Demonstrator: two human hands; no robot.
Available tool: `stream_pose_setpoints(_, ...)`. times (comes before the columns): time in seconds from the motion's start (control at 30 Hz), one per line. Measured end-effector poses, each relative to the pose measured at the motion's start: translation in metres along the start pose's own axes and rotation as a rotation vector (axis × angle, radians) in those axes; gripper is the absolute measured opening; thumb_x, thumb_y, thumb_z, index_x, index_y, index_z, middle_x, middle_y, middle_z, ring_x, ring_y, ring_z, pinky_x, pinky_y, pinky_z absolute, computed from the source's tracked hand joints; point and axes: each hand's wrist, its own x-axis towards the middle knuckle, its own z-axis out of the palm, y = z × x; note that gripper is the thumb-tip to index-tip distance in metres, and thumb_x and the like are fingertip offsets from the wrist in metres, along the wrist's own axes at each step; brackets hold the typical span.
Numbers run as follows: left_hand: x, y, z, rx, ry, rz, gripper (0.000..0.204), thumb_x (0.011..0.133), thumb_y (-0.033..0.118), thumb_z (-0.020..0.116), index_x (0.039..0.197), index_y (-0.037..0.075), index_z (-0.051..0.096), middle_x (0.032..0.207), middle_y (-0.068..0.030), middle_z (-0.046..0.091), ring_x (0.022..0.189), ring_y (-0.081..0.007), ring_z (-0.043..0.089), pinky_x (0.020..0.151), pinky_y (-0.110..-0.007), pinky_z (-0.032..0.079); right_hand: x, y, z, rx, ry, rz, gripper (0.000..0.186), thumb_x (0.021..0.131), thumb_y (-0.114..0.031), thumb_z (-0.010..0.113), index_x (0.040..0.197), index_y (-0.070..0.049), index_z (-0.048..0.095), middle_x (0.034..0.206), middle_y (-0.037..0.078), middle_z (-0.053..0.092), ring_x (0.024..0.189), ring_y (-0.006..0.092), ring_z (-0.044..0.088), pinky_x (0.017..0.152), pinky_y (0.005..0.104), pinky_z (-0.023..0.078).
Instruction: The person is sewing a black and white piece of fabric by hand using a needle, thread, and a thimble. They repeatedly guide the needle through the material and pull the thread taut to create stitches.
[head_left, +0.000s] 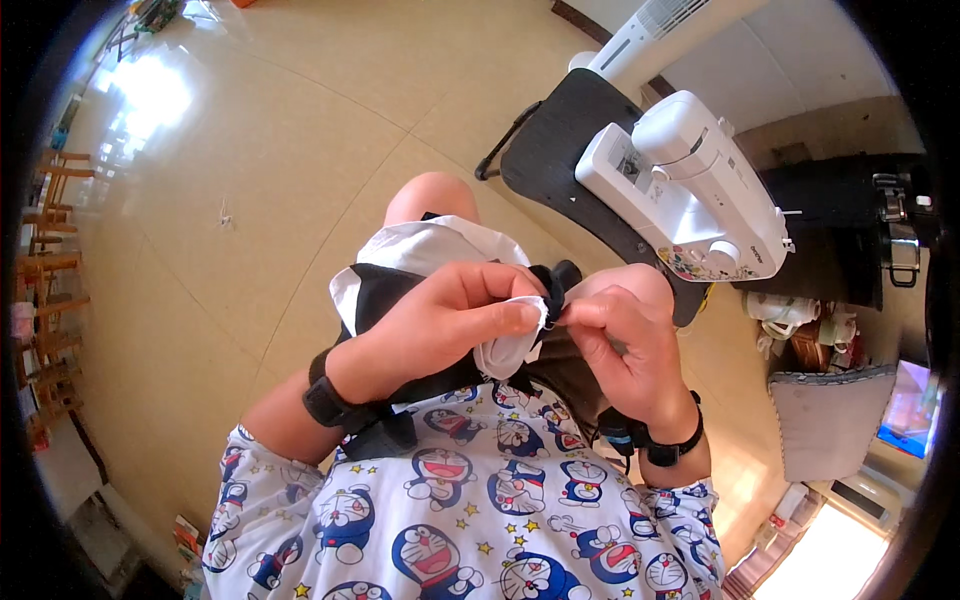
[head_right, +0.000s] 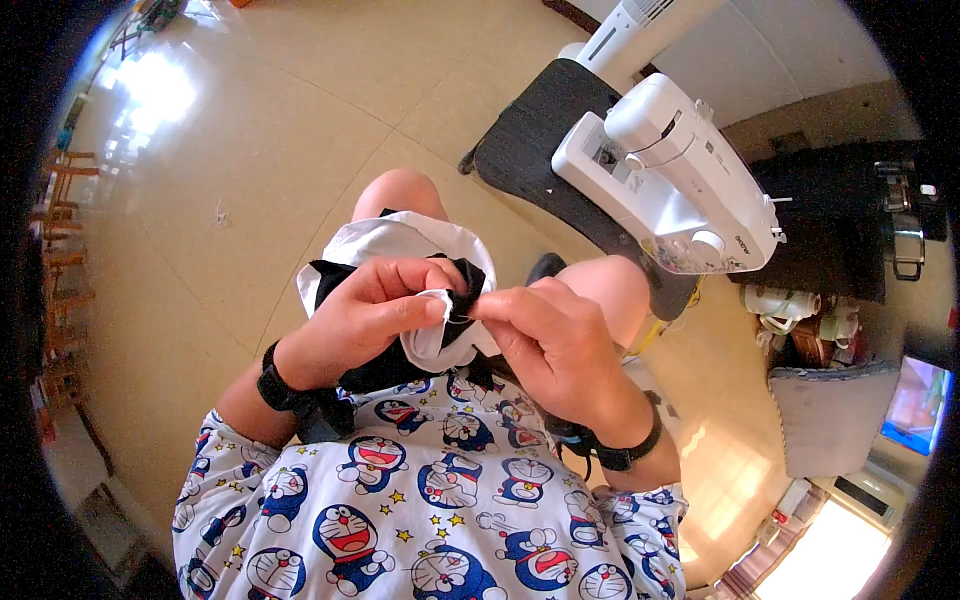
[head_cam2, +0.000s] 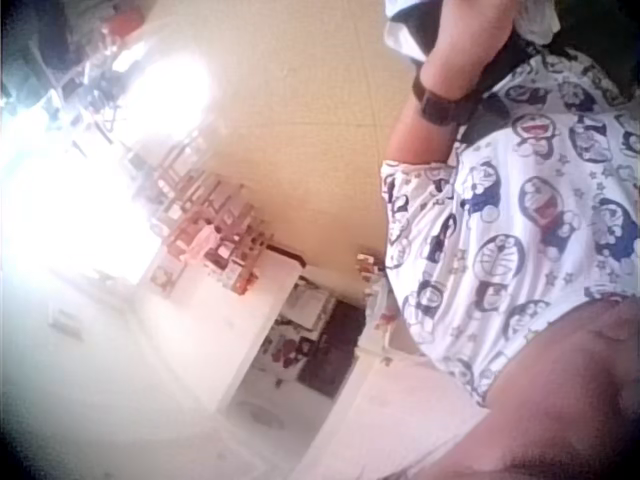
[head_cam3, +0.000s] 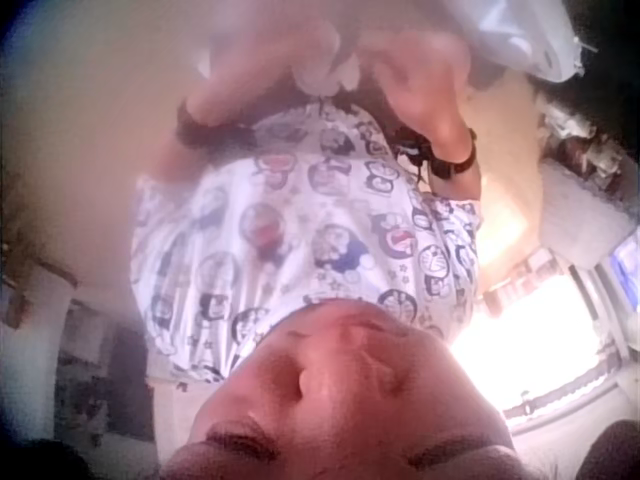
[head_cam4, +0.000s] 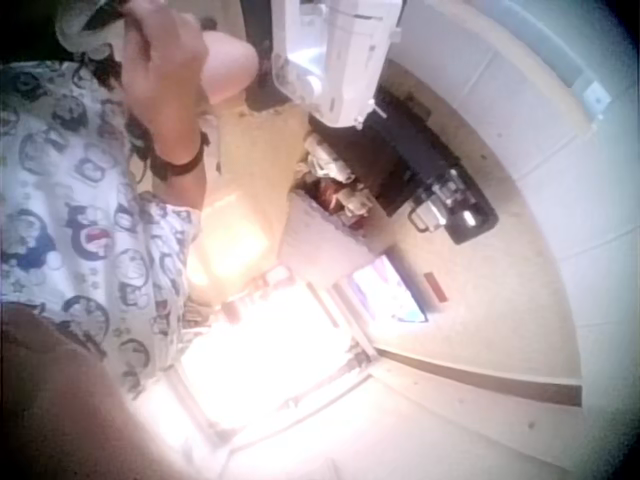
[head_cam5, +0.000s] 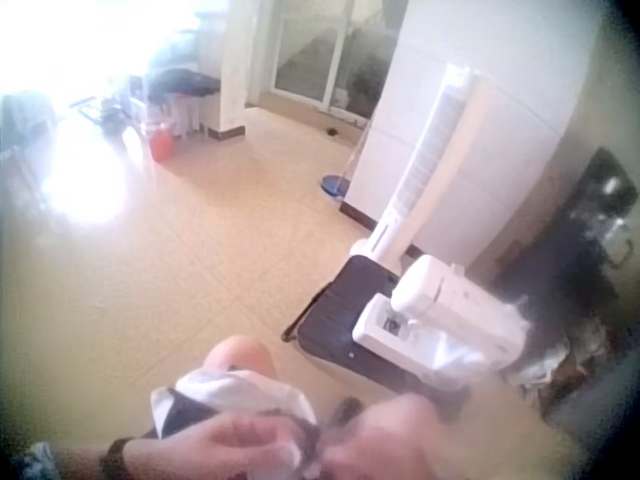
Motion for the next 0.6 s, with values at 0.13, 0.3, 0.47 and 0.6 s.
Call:
stream_pose_setpoints(0.13,0.001,0.003,0.003,0.034,-0.02,0.036,0.016,0.087,0.019,0.055,0.083,0.003,0.055,0.089,0.002,0.05,0.079,-0.0052,0.045,0.071,-0.021,0.037,-0.002,-0.001,-0.001,0.005,-0.002,0.023,0.013,0.075,-0.001,0.06,0.087,-0.006,0.06,0.068,0.01,0.057,0.06,0.026,0.053,0.053,0.0332,0.042)
stream_pose_setpoints(0.3,0.005,-0.005,0.004,0.037,-0.031,0.131,0.014,0.089,0.015,0.053,0.087,0.002,0.055,0.084,0.0041,0.052,0.074,-0.0019,0.046,0.065,-0.018,0.038,-0.005,-0.004,0.006,0.055,0.036,0.047,0.01,0.075,-0.001,0.06,0.084,-0.006,0.059,0.067,0.01,0.056,0.059,0.0261,0.053,0.052,0.0324,0.042)
stream_pose_setpoints(0.47,0.009,-0.006,0.01,0.149,0.055,0.167,0.012,0.088,0.012,0.053,0.085,0.001,0.054,0.083,0.0032,0.05,0.072,-0.0021,0.044,0.062,-0.018,0.037,-0.006,-0.011,0.022,0.231,0.213,0.275,0.02,0.076,-0.002,0.059,0.095,-0.003,0.051,0.074,0.01,0.056,0.06,0.028,0.052,0.056,0.0338,0.043)
stream_pose_setpoints(0.6,0.011,-0.007,0.009,0.326,0.204,0.275,0.011,0.084,0.01,0.056,0.083,0.0,0.053,0.081,0.0011,0.05,0.07,-0.0041,0.044,0.061,-0.019,0.037,0.003,-0.009,0.025,0.015,0.212,0.028,0.024,0.076,0.0,0.057,0.099,-0.001,0.048,0.077,0.009,0.055,0.062,0.0281,0.051,0.061,0.0351,0.041)
